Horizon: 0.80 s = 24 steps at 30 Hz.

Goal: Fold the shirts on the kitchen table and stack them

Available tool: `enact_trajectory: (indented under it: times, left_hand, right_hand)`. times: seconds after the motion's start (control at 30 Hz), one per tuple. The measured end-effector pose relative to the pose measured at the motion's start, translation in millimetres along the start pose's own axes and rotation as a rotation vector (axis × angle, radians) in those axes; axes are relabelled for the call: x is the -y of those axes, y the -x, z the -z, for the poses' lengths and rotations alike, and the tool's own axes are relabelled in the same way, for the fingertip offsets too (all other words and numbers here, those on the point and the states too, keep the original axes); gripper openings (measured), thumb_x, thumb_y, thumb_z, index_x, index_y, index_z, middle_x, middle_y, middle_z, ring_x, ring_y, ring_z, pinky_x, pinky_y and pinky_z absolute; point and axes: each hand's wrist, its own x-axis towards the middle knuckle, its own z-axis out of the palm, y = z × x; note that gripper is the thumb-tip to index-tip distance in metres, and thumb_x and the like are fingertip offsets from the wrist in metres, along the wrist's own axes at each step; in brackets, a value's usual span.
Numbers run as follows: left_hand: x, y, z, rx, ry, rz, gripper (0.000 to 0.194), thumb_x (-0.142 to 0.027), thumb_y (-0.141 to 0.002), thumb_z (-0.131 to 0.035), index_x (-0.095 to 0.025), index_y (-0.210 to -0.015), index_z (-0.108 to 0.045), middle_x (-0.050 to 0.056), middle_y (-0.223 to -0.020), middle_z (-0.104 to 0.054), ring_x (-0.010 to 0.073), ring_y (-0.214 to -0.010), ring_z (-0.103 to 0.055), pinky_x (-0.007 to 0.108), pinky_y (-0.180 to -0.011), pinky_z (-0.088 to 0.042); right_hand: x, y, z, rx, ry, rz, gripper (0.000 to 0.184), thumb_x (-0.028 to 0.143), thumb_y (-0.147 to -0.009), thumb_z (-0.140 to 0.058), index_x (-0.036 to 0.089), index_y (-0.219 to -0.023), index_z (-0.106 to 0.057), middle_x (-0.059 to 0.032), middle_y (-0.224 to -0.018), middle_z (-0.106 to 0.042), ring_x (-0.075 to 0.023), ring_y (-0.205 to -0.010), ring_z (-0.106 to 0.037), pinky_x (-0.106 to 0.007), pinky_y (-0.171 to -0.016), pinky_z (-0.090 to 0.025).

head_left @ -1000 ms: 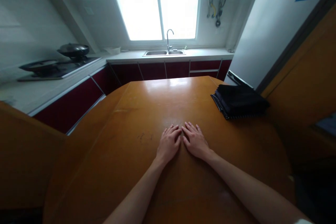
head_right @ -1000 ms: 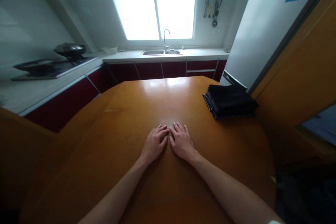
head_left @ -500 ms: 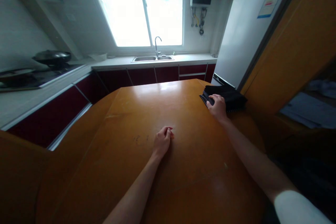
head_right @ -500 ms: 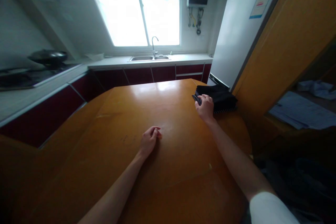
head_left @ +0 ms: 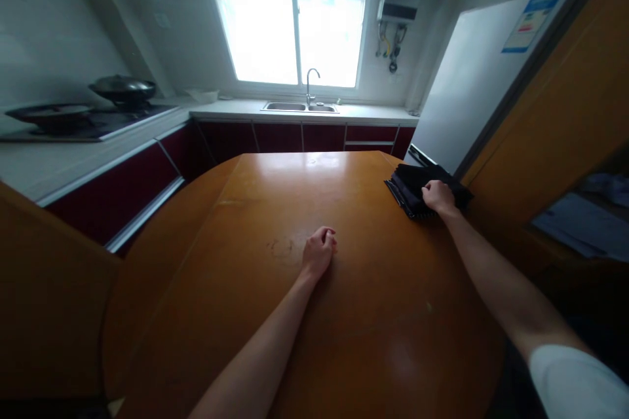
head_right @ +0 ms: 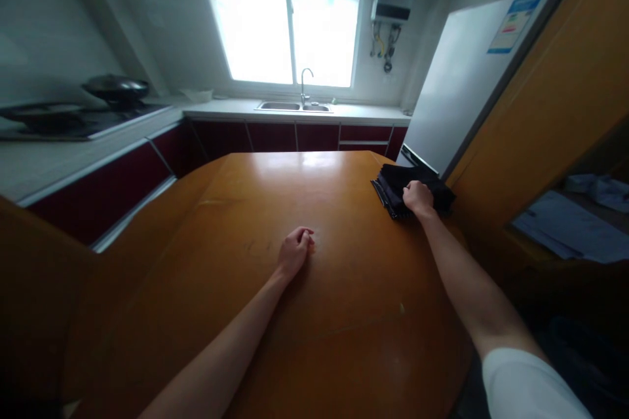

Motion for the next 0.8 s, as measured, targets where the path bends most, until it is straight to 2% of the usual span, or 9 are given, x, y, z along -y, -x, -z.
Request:
enact_trajectory:
  times: [0.17, 0.3, 0.37, 0.43, 0.57, 0.6, 0.67, 0.73, 0.8]
  left_hand:
    - [1, 0, -2.2, -0.012, 0.051, -0.003, 0.026, -0.032, -0.096, -0.045, -0.022, -0.094, -0.069, 0.0, -0.076, -0.072, 0.0159, -0.066, -0.067, 0.025, -0.063, -0.046]
    - [3, -2, -4.5, -0.052, 0.128, 0.035, 0.028, -0.033, -0.097, -0.043, -0.021, -0.094, -0.068, 0.0, -0.076, -0.071, 0.0153, -0.061, -0.065, 0.025, -0.059, -0.047]
    - [5, -4, -4.6, -0.108, 0.158, 0.037, 0.027, -0.032, -0.097, -0.043, -0.02, -0.098, -0.068, 0.002, -0.081, -0.071, 0.0169, -0.067, -0.066, 0.027, -0.064, -0.05]
    - [6, -6, -3.2, -0.23, 0.153, 0.013, 0.026, -0.029, -0.097, -0.043, -0.02, -0.105, -0.066, 0.005, -0.094, -0.072, 0.0196, -0.084, -0.068, 0.032, -0.079, -0.054]
    - [7, -6, 3.1, -0.504, 0.057, -0.039, 0.031, -0.024, -0.096, -0.041, -0.018, -0.119, -0.062, 0.012, -0.121, -0.065, 0.0256, -0.118, -0.059, 0.042, -0.107, -0.045]
    - [7, -5, 4.8, -0.526, 0.037, -0.048, 0.032, -0.023, -0.097, -0.041, -0.018, -0.121, -0.061, 0.013, -0.123, -0.064, 0.0261, -0.121, -0.057, 0.043, -0.109, -0.043]
    - [8, -3, 7.6, -0.496, -0.003, -0.085, 0.033, -0.022, -0.096, -0.042, -0.019, -0.123, -0.062, 0.011, -0.124, -0.065, 0.0258, -0.122, -0.057, 0.043, -0.11, -0.043]
    - [8, -1, 8.8, -0.41, -0.06, -0.132, 0.033, -0.02, -0.095, -0.046, -0.02, -0.122, -0.064, 0.009, -0.123, -0.067, 0.0254, -0.119, -0.059, 0.042, -0.109, -0.044]
    - [8, 0, 8.4, -0.339, -0.121, -0.161, 0.033, -0.017, -0.093, -0.049, -0.021, -0.121, -0.065, 0.008, -0.123, -0.068, 0.0257, -0.119, -0.06, 0.043, -0.109, -0.045]
  right_hand:
    - [28, 6, 10, -0.125, -0.126, 0.115, 0.029, 0.029, -0.094, -0.055, 0.012, -0.105, -0.075, -0.0203, -0.105, -0.076, -0.0311, -0.1, -0.07, -0.037, -0.086, -0.049]
    - [74, 30, 11, -0.164, -0.36, 0.254, 0.027, 0.031, -0.09, -0.057, 0.012, -0.093, -0.075, -0.0175, -0.092, -0.077, -0.0288, -0.088, -0.07, -0.036, -0.08, -0.05]
    - [103, 56, 5, -0.115, -0.464, 0.345, 0.025, 0.032, -0.089, -0.057, 0.015, -0.088, -0.075, -0.0134, -0.085, -0.076, -0.0261, -0.081, -0.069, -0.034, -0.075, -0.05]
    - [135, 92, -6, -0.027, -0.583, 0.461, 0.023, 0.033, -0.089, -0.058, 0.017, -0.083, -0.073, -0.0095, -0.08, -0.075, -0.0233, -0.075, -0.068, -0.032, -0.071, -0.049]
    - [185, 173, -31, 0.286, -0.805, 0.672, 0.022, 0.032, -0.093, -0.058, 0.018, -0.088, -0.074, -0.0055, -0.083, -0.074, -0.02, -0.075, -0.067, -0.03, -0.071, -0.051]
    - [190, 187, -35, 0.325, -0.835, 0.754, 0.022, 0.031, -0.095, -0.056, 0.019, -0.097, -0.074, -0.0061, -0.093, -0.075, -0.02, -0.084, -0.067, -0.031, -0.077, -0.053]
    - [187, 204, -42, 0.277, -0.832, 0.843, 0.025, 0.027, -0.098, -0.052, 0.022, -0.109, -0.073, -0.0077, -0.108, -0.072, -0.0214, -0.1, -0.066, -0.035, -0.091, -0.052]
    - [168, 201, -51, 0.12, -0.78, 0.803, 0.029, 0.026, -0.099, -0.047, 0.022, -0.113, -0.072, -0.0099, -0.115, -0.069, -0.0243, -0.111, -0.062, -0.041, -0.101, -0.049]
    - [139, 185, -64, -0.028, -0.715, 0.661, 0.029, 0.028, -0.098, -0.047, 0.021, -0.113, -0.072, -0.0125, -0.117, -0.067, -0.028, -0.115, -0.059, -0.047, -0.105, -0.046]
